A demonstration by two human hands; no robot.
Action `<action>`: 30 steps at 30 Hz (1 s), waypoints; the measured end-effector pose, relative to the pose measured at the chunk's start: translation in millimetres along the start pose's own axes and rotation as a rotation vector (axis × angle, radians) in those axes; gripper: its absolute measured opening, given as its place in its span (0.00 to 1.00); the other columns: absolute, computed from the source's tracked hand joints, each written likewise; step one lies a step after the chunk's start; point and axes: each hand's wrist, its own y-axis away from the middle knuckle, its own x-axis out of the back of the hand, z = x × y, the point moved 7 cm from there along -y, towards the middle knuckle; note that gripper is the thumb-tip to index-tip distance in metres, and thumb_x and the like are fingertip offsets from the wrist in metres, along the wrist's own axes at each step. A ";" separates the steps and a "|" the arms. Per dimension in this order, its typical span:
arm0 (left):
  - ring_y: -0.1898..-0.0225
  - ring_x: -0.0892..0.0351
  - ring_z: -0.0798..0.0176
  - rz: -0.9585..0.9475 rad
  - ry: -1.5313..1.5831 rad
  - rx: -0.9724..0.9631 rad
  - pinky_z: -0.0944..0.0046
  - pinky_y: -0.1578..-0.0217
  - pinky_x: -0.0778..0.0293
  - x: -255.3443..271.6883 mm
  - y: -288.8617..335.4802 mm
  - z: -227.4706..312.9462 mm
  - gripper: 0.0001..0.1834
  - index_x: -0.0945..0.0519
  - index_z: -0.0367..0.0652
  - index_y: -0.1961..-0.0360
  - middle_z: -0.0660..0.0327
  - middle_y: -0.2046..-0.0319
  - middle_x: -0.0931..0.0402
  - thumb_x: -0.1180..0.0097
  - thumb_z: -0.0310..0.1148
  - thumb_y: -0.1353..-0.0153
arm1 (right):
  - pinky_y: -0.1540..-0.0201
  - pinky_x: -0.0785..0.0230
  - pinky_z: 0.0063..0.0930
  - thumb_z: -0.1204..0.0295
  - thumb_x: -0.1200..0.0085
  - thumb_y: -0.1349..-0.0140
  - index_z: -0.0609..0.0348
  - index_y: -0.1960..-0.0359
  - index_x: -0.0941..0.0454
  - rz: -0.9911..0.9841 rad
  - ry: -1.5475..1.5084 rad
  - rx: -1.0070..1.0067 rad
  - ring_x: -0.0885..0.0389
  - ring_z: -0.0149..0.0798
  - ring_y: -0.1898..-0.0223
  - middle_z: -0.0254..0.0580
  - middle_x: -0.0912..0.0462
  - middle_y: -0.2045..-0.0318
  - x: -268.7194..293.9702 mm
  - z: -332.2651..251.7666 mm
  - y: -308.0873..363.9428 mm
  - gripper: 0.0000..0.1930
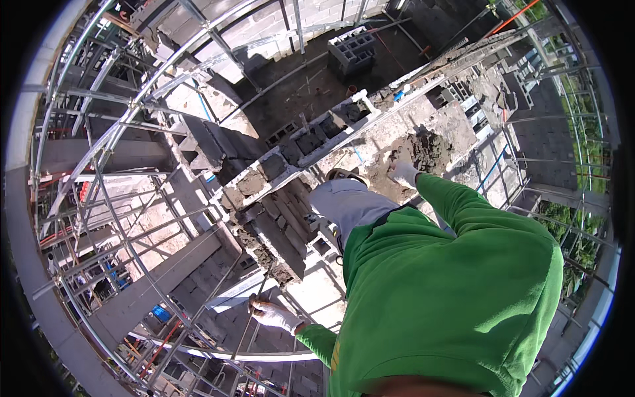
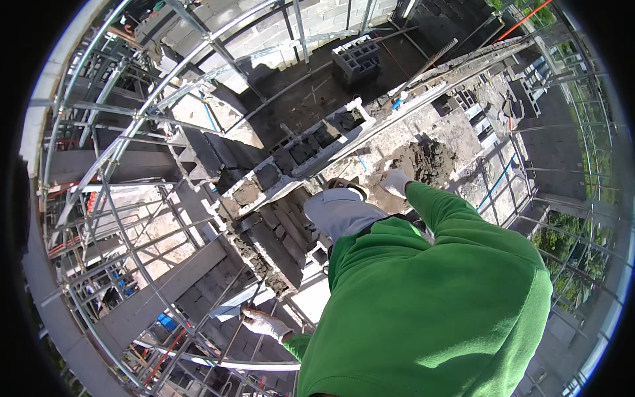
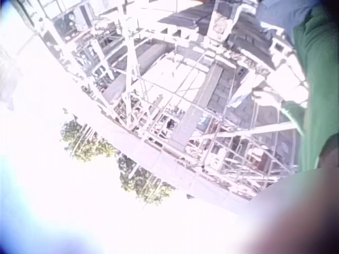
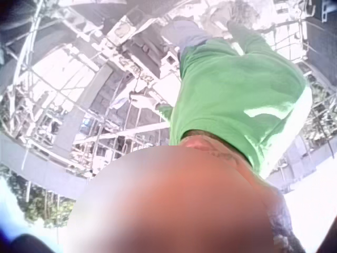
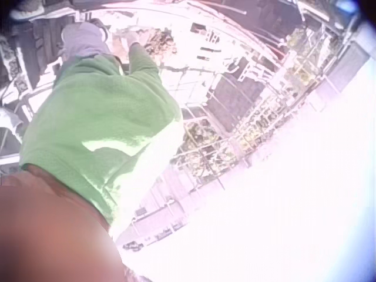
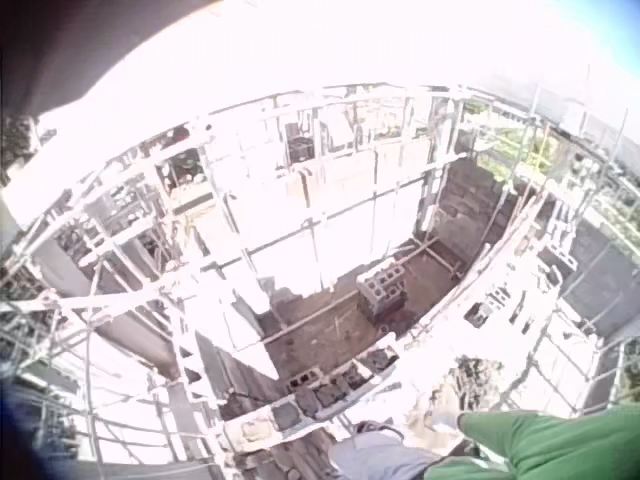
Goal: The person lays concrete blocks on a wall using a trowel to apply mortar. They repeatedly scoop mortar, spread it on the blocks, and place new blocks into position, adjusting alignment as needed.
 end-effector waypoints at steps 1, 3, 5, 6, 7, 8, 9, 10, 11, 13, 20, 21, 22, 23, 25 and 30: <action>0.55 0.16 0.58 -0.014 -0.125 -0.063 0.59 0.52 0.20 -3.2 -8.2 3.7 0.15 0.18 0.36 0.50 0.54 0.53 0.17 0.53 0.35 0.20 | 0.56 0.24 0.49 0.56 0.42 0.43 0.64 0.58 0.17 0.032 0.179 0.046 0.13 0.57 0.59 0.60 0.13 0.63 -8.5 12.0 7.7 0.22; 0.57 0.16 0.61 0.007 -0.136 -0.050 0.62 0.62 0.17 -4.4 -16.4 -3.3 0.16 0.20 0.38 0.47 0.53 0.53 0.17 0.53 0.39 0.20 | 0.55 0.23 0.48 0.55 0.43 0.43 0.60 0.56 0.16 0.021 0.064 0.072 0.13 0.58 0.58 0.60 0.13 0.62 -24.0 29.5 26.1 0.22; 0.58 0.16 0.61 0.006 -0.167 0.024 0.62 0.64 0.17 -10.1 -24.3 -16.8 0.16 0.20 0.39 0.48 0.54 0.54 0.16 0.52 0.40 0.21 | 0.54 0.22 0.47 0.55 0.44 0.43 0.57 0.56 0.15 0.124 -0.178 -0.071 0.13 0.57 0.59 0.57 0.12 0.63 -25.0 46.1 50.1 0.21; 0.59 0.16 0.62 -0.027 -0.188 0.052 0.62 0.64 0.17 -17.6 -27.3 -22.2 0.16 0.20 0.39 0.48 0.55 0.55 0.16 0.51 0.40 0.22 | 0.57 0.21 0.46 0.55 0.45 0.43 0.57 0.56 0.15 0.089 -0.133 -0.018 0.11 0.53 0.62 0.54 0.12 0.66 -26.5 44.9 63.4 0.21; 0.60 0.16 0.62 -0.067 -0.208 0.066 0.62 0.65 0.17 -29.3 -31.5 -25.0 0.16 0.20 0.40 0.49 0.55 0.55 0.16 0.51 0.40 0.22 | 0.60 0.21 0.44 0.56 0.45 0.43 0.57 0.57 0.15 0.105 -0.271 -0.101 0.12 0.50 0.64 0.52 0.12 0.68 -25.9 52.7 78.0 0.20; 0.61 0.16 0.62 -0.114 -0.218 0.069 0.62 0.65 0.17 -43.4 -35.6 -24.4 0.15 0.19 0.40 0.49 0.55 0.56 0.16 0.50 0.40 0.23 | 0.63 0.21 0.43 0.57 0.46 0.42 0.57 0.57 0.14 0.114 -0.379 -0.190 0.12 0.48 0.67 0.50 0.12 0.70 -24.9 61.7 93.4 0.20; 0.61 0.16 0.62 -0.163 -0.224 0.072 0.62 0.66 0.17 -60.8 -39.0 -21.4 0.15 0.19 0.41 0.49 0.56 0.57 0.16 0.50 0.41 0.23 | 0.65 0.21 0.42 0.58 0.46 0.42 0.56 0.57 0.14 0.129 -0.485 -0.277 0.12 0.45 0.69 0.48 0.12 0.71 -22.1 72.1 107.9 0.19; 0.62 0.16 0.62 -0.204 -0.228 0.071 0.62 0.67 0.18 -77.1 -41.3 -15.9 0.15 0.19 0.41 0.50 0.56 0.57 0.16 0.49 0.41 0.24 | 0.63 0.22 0.43 0.59 0.46 0.44 0.57 0.60 0.14 0.156 -0.571 -0.330 0.12 0.50 0.65 0.51 0.12 0.68 -19.8 80.5 122.3 0.17; 0.63 0.17 0.63 -0.234 -0.231 0.084 0.62 0.67 0.18 -92.7 -41.4 -10.2 0.15 0.19 0.41 0.50 0.57 0.58 0.16 0.49 0.41 0.24 | 0.60 0.23 0.45 0.61 0.47 0.45 0.57 0.63 0.13 0.165 -0.665 -0.368 0.13 0.54 0.61 0.55 0.11 0.65 -18.8 88.9 135.1 0.16; 0.64 0.17 0.63 -0.279 -0.233 0.096 0.62 0.68 0.18 -117.6 -38.1 7.8 0.15 0.19 0.42 0.51 0.57 0.59 0.16 0.48 0.41 0.25 | 0.56 0.22 0.47 0.62 0.47 0.44 0.58 0.60 0.14 0.184 -0.754 -0.396 0.12 0.53 0.61 0.54 0.12 0.67 -15.3 108.6 155.5 0.17; 0.70 0.18 0.65 -0.071 0.004 0.363 0.62 0.72 0.19 -42.4 -9.9 5.9 0.14 0.18 0.45 0.53 0.60 0.64 0.16 0.44 0.43 0.28 | 0.79 0.26 0.33 0.66 0.44 0.35 0.57 0.56 0.17 0.030 -0.957 -0.528 0.18 0.37 0.79 0.42 0.16 0.75 13.2 190.5 145.6 0.11; 0.70 0.18 0.65 0.036 0.069 0.404 0.62 0.73 0.19 -13.2 -9.9 -7.5 0.14 0.18 0.45 0.53 0.61 0.64 0.16 0.44 0.43 0.29 | 0.74 0.23 0.31 0.67 0.43 0.34 0.57 0.60 0.16 -0.022 -1.091 -0.623 0.17 0.34 0.76 0.38 0.16 0.74 17.0 200.6 141.2 0.09; 0.74 0.22 0.69 -0.017 0.116 0.243 0.65 0.76 0.23 -7.6 -15.7 -9.5 0.11 0.18 0.46 0.55 0.65 0.68 0.18 0.44 0.40 0.28 | 0.75 0.27 0.30 0.68 0.43 0.32 0.55 0.55 0.19 -0.050 -1.054 -0.481 0.20 0.33 0.76 0.36 0.17 0.72 34.8 200.9 127.7 0.08; 0.78 0.27 0.73 -0.066 0.208 0.164 0.68 0.79 0.27 -1.4 -19.1 -13.1 0.09 0.18 0.46 0.56 0.69 0.71 0.20 0.45 0.38 0.27 | 0.76 0.31 0.29 0.69 0.43 0.29 0.52 0.51 0.22 -0.032 -0.999 -0.410 0.22 0.33 0.77 0.34 0.19 0.70 51.3 203.9 122.2 0.09; 0.78 0.25 0.73 -0.072 0.313 0.075 0.70 0.78 0.25 1.4 -21.0 -18.3 0.05 0.20 0.48 0.55 0.69 0.73 0.22 0.44 0.34 0.27 | 0.68 0.26 0.30 0.65 0.42 0.28 0.52 0.51 0.22 -0.127 -1.012 -0.375 0.19 0.31 0.69 0.32 0.18 0.64 81.1 204.2 112.2 0.09; 0.75 0.20 0.70 0.112 0.188 0.124 0.68 0.76 0.20 -7.1 -11.7 -10.3 0.06 0.22 0.43 0.52 0.62 0.63 0.17 0.45 0.32 0.26 | 0.53 0.20 0.39 0.63 0.43 0.26 0.56 0.42 0.23 -0.133 -0.766 -0.338 0.16 0.36 0.60 0.39 0.17 0.54 157.1 191.5 85.1 0.16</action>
